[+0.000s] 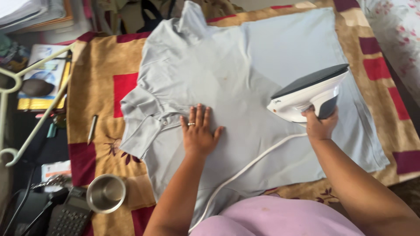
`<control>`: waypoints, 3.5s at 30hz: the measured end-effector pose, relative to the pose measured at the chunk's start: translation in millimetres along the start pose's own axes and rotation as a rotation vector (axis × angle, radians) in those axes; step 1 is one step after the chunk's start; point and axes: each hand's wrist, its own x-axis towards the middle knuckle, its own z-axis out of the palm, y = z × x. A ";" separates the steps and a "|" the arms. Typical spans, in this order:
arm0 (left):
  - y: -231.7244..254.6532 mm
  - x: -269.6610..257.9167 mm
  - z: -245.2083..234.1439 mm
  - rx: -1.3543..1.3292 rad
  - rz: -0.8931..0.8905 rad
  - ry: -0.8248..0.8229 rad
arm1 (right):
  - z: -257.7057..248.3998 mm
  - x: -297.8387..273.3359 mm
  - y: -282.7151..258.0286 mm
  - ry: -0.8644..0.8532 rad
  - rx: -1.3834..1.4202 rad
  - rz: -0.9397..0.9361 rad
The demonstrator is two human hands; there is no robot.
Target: The person irons a light blue shirt laid flat on a patterned tablecloth. They use a white electric iron to smooth the collar, sleeves, and body of the shirt, periodically adjusting the fabric with their hands. The shirt is flipped over to iron the other side, and the person continues ironing until the end of the clip.
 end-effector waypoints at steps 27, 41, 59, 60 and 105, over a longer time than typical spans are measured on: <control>32.4 77.3 29.3 0.112 -0.052 0.071 | -14.9 5.7 -10.4 -0.271 -0.022 0.204; 46.1 -39.1 22.8 0.093 -0.026 0.001 | -31.6 14.0 51.0 -0.241 -0.170 0.022; -8.6 -192.0 -69.3 -0.229 -0.283 0.800 | 138.9 -32.1 -116.3 -0.855 0.084 0.024; -12.1 -210.1 -78.9 -0.219 -0.322 0.873 | 148.9 -43.4 -129.1 -0.895 0.119 0.038; -235.8 -703.4 -102.6 0.111 -1.855 1.086 | 318.6 -491.0 -277.1 -1.800 0.119 0.068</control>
